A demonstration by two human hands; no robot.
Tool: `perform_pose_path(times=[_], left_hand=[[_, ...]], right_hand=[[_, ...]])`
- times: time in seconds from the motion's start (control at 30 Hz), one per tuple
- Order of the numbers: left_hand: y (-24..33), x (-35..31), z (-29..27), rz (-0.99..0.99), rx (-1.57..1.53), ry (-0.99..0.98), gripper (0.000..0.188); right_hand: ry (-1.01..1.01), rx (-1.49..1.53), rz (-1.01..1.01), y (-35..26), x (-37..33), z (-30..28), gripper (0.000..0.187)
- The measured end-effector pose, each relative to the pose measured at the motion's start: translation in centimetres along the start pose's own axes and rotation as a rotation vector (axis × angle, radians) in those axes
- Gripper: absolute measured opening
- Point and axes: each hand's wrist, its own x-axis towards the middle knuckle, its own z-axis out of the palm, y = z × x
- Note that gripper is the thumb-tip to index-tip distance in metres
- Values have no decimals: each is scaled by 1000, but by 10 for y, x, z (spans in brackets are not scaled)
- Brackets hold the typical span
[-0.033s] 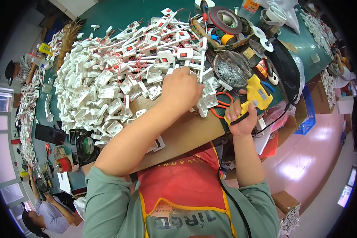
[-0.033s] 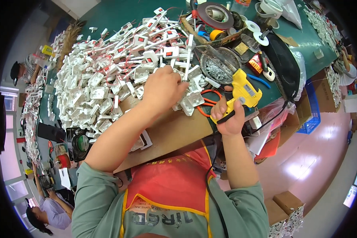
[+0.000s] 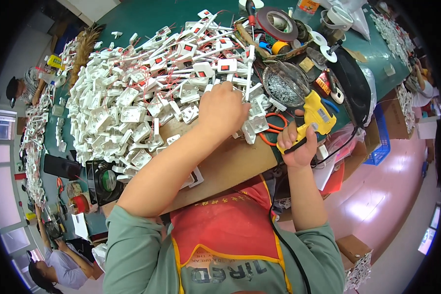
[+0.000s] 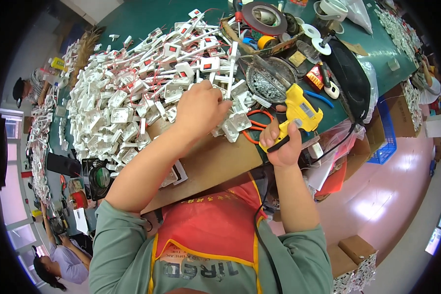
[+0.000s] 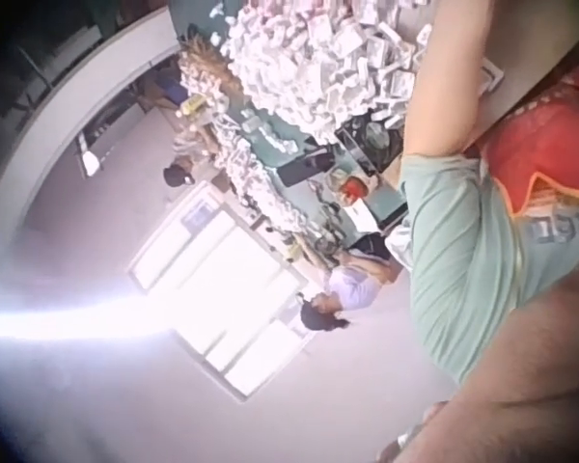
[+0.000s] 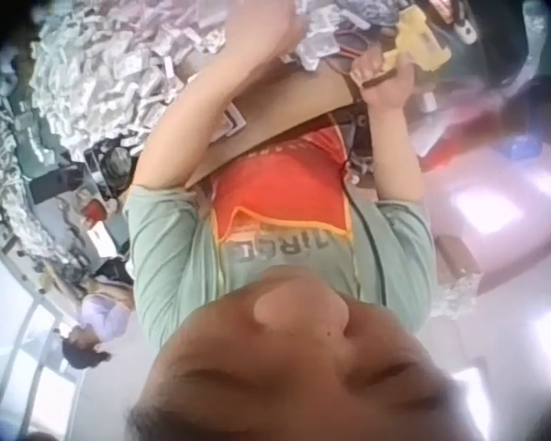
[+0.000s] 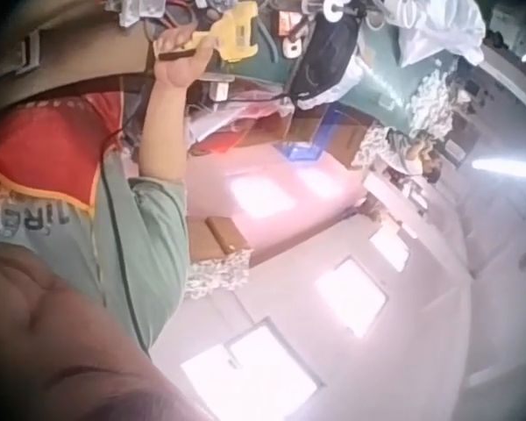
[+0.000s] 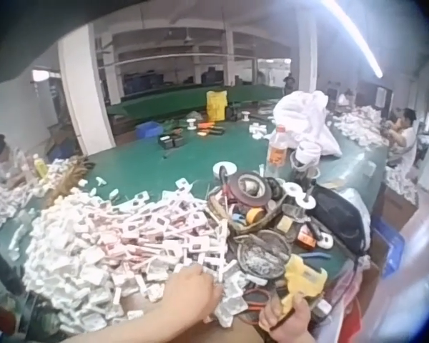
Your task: Soldering wires onto small white plastic electrical component housings at a factory workbench.
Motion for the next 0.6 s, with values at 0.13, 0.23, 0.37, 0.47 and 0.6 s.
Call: perform_pose_path(times=[0.13, 0.23, 0.37, 0.47, 0.6], left_hand=[[-3, 5, -2, -103, 32, -48, 27], [-14, 3, -17, -132, 34, 41, 24], [-30, 5, -44, -133, -19, 291, 19], [-41, 3, -48, -159, -32, 219, 18], [-47, -2, -40, -192, -20, 68, 21]], right_hand=[[-4, -10, 4, -1, -1, 0, 51], [-8, -12, 1, 0, -1, 1, 50], [-21, 1, 23, -3, 0, -4, 53], [-1, -9, 0, -1, 0, -1, 50], [-6, -12, 2, -2, 1, -1, 50]])
